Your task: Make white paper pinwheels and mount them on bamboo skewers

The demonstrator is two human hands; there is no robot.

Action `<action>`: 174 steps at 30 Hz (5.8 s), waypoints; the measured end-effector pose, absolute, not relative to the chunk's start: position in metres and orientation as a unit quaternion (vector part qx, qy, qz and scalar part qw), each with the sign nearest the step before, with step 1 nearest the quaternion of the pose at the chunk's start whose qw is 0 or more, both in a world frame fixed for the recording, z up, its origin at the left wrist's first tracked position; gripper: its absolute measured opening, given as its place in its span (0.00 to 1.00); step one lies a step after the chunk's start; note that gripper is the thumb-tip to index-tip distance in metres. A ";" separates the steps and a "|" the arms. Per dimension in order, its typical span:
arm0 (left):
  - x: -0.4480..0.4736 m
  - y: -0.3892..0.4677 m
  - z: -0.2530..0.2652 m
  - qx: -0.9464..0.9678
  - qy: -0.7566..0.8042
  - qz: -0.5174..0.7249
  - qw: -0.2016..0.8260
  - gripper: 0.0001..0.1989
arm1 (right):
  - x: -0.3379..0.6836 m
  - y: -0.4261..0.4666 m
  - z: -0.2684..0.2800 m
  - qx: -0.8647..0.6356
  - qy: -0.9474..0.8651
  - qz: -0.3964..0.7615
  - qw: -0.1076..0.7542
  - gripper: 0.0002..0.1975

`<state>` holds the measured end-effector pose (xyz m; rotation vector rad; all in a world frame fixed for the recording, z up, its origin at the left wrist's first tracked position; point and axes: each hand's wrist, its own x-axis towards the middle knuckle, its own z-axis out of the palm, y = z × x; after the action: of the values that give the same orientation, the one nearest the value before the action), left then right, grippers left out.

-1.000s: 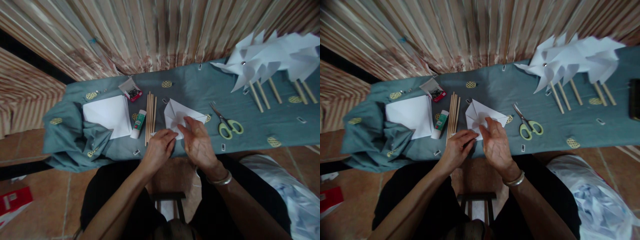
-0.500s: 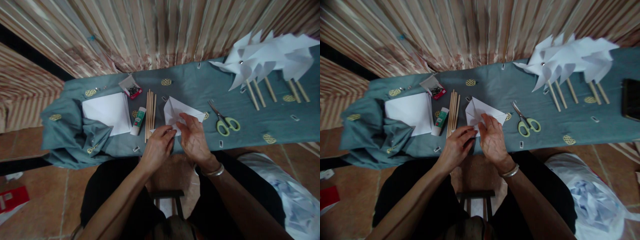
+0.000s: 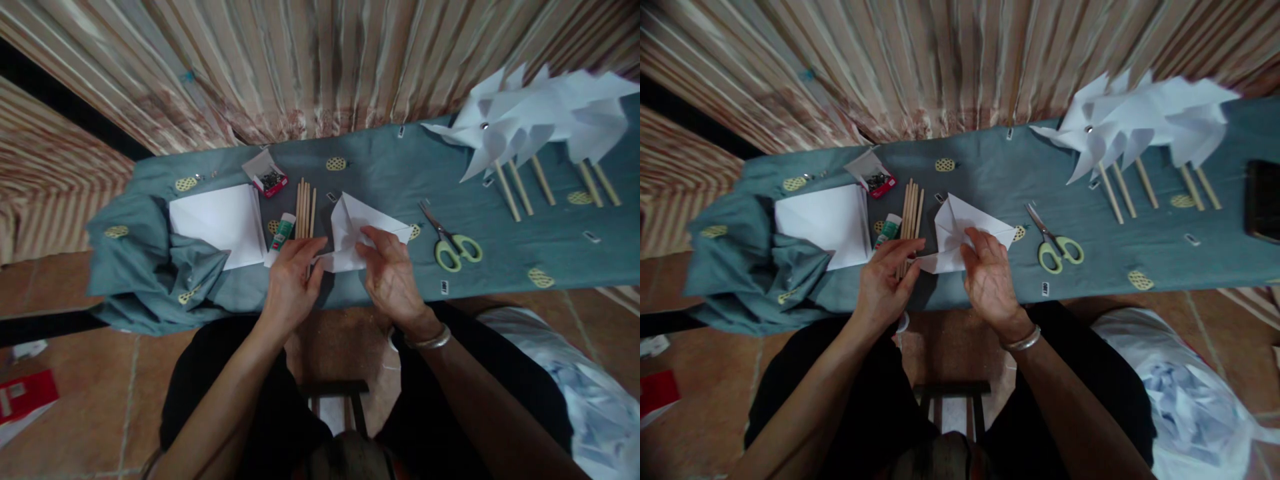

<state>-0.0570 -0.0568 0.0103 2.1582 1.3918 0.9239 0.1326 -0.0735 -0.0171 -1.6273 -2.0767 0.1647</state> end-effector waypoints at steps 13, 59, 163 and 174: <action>-0.031 -0.069 -0.003 0.857 0.402 0.277 0.163 0.12 | 0.144 -0.064 -0.009 -0.589 -0.730 0.119 0.325 0.18; -0.040 -0.057 0.002 0.842 0.412 0.330 0.114 0.14 | 0.166 -0.090 -0.006 -0.552 -0.809 0.076 0.185 0.25; -0.022 -0.089 -0.003 0.911 0.343 0.200 0.113 0.15 | 0.182 -0.102 -0.009 -0.555 -0.701 0.271 0.356 0.04; -0.024 -0.086 -0.007 0.901 0.337 0.231 0.147 0.11 | 0.174 -0.095 -0.011 -0.590 -0.688 0.218 0.361 0.05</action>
<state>-0.0235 -0.0855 -0.0071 2.5918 0.9698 0.6657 0.1737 -0.0952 -0.0113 -1.5208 -1.7718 0.5628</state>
